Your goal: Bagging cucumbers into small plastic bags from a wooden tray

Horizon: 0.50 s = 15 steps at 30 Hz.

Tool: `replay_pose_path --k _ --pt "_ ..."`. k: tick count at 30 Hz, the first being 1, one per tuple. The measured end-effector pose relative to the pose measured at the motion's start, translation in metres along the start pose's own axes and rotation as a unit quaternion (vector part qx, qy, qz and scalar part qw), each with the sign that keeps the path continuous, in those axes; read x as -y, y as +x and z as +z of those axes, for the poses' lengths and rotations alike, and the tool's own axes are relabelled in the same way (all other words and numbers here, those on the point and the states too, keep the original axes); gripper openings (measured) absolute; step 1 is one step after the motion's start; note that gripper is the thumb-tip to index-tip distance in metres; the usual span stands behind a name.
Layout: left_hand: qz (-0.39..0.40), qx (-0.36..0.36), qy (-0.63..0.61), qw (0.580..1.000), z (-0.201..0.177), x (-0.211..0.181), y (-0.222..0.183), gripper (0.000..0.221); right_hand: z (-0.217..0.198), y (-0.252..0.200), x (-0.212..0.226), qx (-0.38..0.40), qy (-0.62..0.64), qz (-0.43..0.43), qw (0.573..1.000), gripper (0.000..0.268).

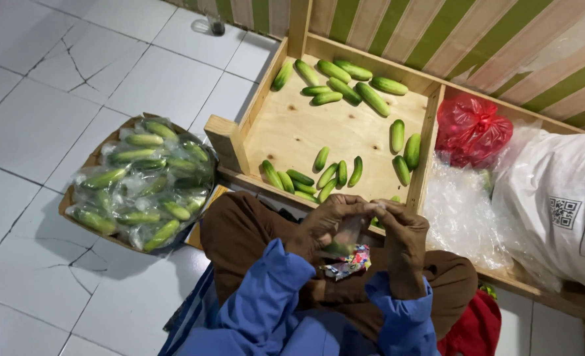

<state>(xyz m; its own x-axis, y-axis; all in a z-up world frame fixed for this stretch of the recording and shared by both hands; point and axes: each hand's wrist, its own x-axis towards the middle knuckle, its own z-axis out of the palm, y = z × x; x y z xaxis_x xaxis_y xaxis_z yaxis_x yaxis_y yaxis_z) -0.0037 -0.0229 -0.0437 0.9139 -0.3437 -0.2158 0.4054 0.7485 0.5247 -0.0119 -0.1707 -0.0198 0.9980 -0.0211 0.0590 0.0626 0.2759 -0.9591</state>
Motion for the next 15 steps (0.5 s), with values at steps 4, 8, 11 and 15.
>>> replay_pose_path --k 4,8,11,15 --pt "0.001 0.056 0.041 0.998 -0.013 -0.022 0.000 0.013 0.009 0.004 0.003 -0.031 -0.121 -0.040 0.991 0.013" --pt "0.118 0.016 0.332 0.936 -0.029 -0.049 -0.004 0.034 0.032 0.021 0.017 -0.007 -0.261 -0.045 0.964 0.014" --pt "0.232 -0.098 0.403 0.880 -0.074 -0.041 0.024 0.024 0.037 0.049 0.001 0.011 -0.269 -0.064 0.961 0.012" --pt "0.206 -0.219 0.212 0.930 -0.101 0.000 0.033 0.030 0.031 0.071 -0.046 0.020 -0.245 -0.126 0.961 0.008"
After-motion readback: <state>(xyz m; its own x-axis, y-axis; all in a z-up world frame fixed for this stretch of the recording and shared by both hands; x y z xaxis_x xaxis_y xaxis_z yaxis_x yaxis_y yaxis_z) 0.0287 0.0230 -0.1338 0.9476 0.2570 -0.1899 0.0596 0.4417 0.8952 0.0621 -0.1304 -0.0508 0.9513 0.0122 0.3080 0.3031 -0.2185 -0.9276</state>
